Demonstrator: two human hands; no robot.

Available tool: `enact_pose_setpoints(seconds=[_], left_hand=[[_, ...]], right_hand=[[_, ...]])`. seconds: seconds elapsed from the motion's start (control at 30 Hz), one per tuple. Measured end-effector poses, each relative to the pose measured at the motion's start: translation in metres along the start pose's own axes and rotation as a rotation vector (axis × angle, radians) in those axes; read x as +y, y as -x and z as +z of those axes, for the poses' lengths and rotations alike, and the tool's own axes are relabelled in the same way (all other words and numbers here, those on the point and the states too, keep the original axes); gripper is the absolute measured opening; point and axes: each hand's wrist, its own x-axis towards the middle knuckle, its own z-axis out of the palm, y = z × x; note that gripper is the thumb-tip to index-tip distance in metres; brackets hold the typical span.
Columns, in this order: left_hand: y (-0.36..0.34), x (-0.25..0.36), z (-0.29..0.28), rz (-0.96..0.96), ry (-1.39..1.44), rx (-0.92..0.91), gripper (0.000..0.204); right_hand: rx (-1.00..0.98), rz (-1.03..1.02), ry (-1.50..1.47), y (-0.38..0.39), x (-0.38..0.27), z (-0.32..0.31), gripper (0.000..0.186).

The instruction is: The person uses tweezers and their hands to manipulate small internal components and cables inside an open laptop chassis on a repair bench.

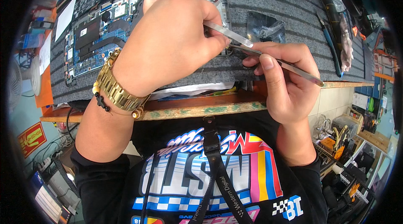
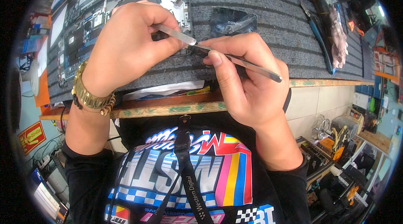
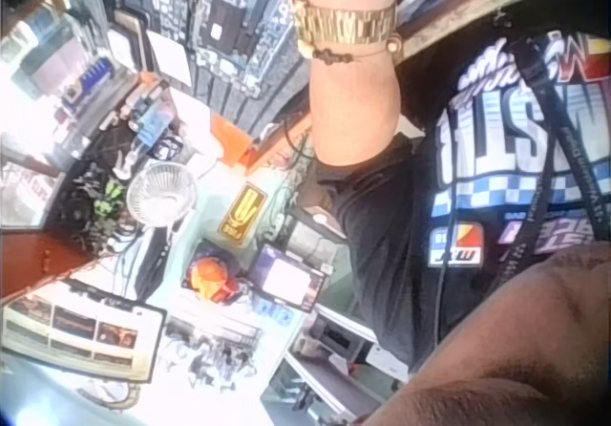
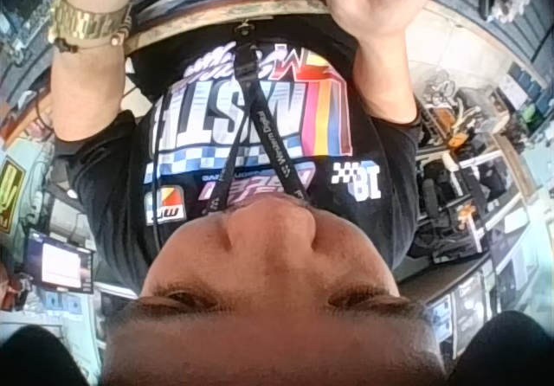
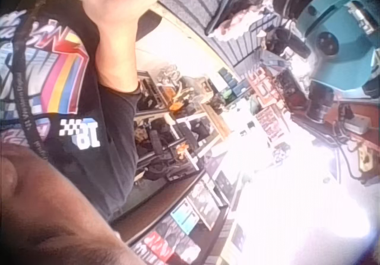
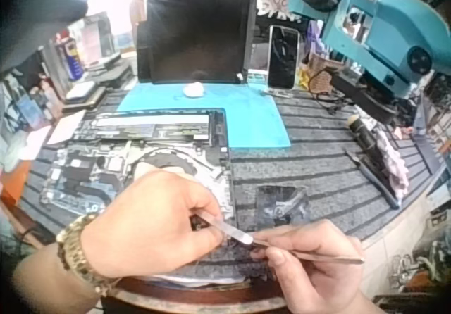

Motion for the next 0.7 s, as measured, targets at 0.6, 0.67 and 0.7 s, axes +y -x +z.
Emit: enact_pose_setpoints(seconds=[0.6,0.67,0.7], left_hand=[[0.0013,-0.0003,-0.0006,-0.017,0.004,-0.009,0.027],[0.0009,-0.0010,-0.0004,-0.005,0.000,-0.001,0.027],[0.0008,-0.0014,-0.0001,0.007,-0.004,0.007,0.028]], right_hand=[[0.120,-0.049,-0.064,0.0016,0.0015,0.0098,0.007],[0.116,-0.079,-0.041,0.0018,0.0012,0.0096,0.007],[0.116,-0.088,-0.030,0.0018,0.0011,0.0097,0.007]])
